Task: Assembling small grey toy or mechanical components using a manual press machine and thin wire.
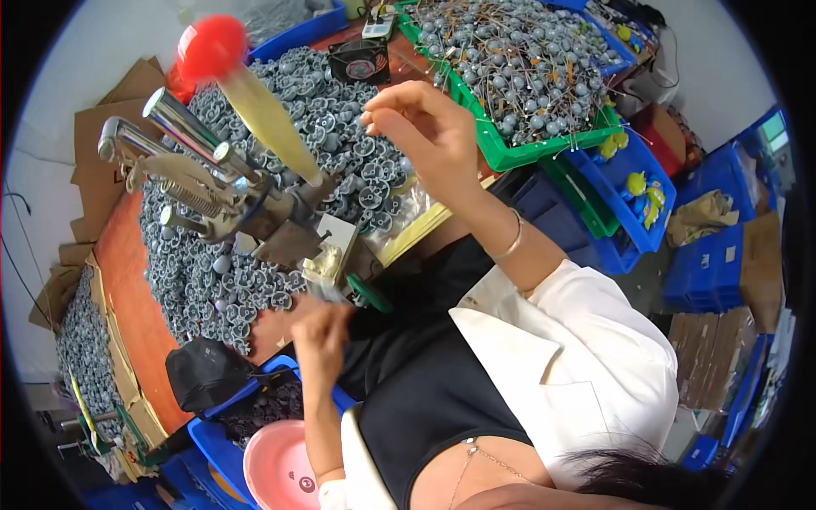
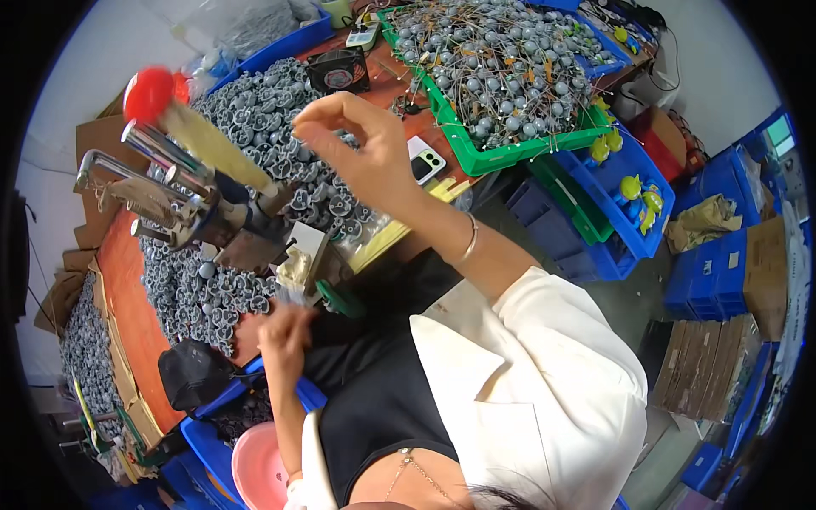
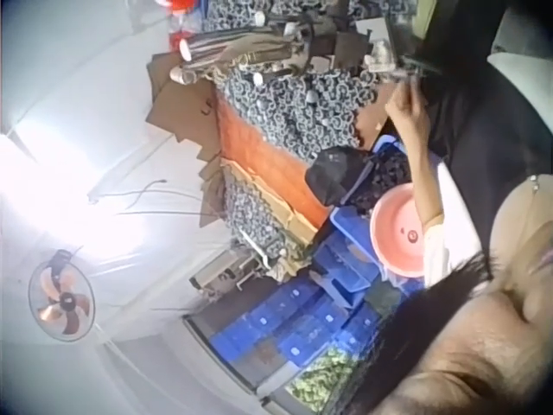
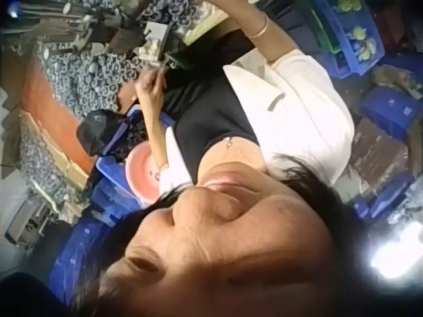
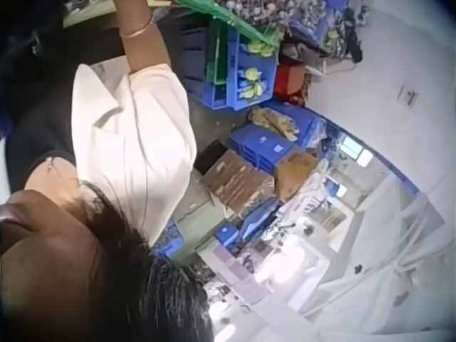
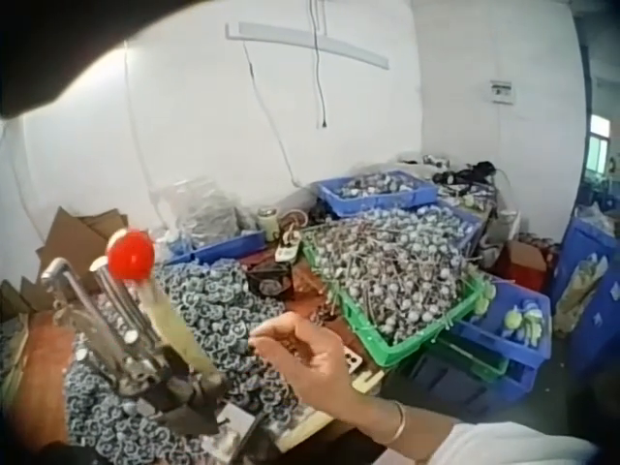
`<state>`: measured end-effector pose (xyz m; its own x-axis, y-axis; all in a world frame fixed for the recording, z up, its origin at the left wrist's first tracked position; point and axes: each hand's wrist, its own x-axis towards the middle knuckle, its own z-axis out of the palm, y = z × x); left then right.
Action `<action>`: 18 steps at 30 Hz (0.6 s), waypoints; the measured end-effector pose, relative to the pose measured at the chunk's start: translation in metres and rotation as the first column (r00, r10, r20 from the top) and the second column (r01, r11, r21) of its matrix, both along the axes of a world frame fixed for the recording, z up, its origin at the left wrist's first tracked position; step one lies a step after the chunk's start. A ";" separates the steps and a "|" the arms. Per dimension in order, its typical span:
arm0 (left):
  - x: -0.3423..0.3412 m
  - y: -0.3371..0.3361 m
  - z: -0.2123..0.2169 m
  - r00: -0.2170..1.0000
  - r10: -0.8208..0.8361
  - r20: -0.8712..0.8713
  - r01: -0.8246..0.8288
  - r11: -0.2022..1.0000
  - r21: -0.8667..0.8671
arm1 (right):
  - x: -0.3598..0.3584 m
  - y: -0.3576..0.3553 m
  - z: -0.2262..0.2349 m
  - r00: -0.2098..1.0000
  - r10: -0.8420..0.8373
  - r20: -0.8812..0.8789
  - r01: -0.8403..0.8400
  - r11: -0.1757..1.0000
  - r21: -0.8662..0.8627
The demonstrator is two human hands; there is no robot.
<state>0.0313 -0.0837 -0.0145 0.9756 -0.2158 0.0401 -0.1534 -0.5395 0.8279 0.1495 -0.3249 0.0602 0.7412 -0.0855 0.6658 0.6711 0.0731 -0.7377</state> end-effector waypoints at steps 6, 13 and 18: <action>-0.024 0.031 0.019 0.935 -0.020 -0.353 -0.266 0.618 -0.740 | 0.040 -0.063 -0.073 0.929 -0.257 -0.268 0.179 0.943 -0.281; 0.030 0.289 0.047 0.644 0.764 0.045 -0.265 0.277 -0.924 | 0.072 -0.194 -0.061 0.681 -0.731 -0.045 0.656 0.637 -0.405; 0.017 0.267 0.007 0.462 0.880 0.110 -0.467 0.347 -0.814 | 0.099 -0.237 -0.047 0.417 -0.835 0.359 0.744 0.087 -0.663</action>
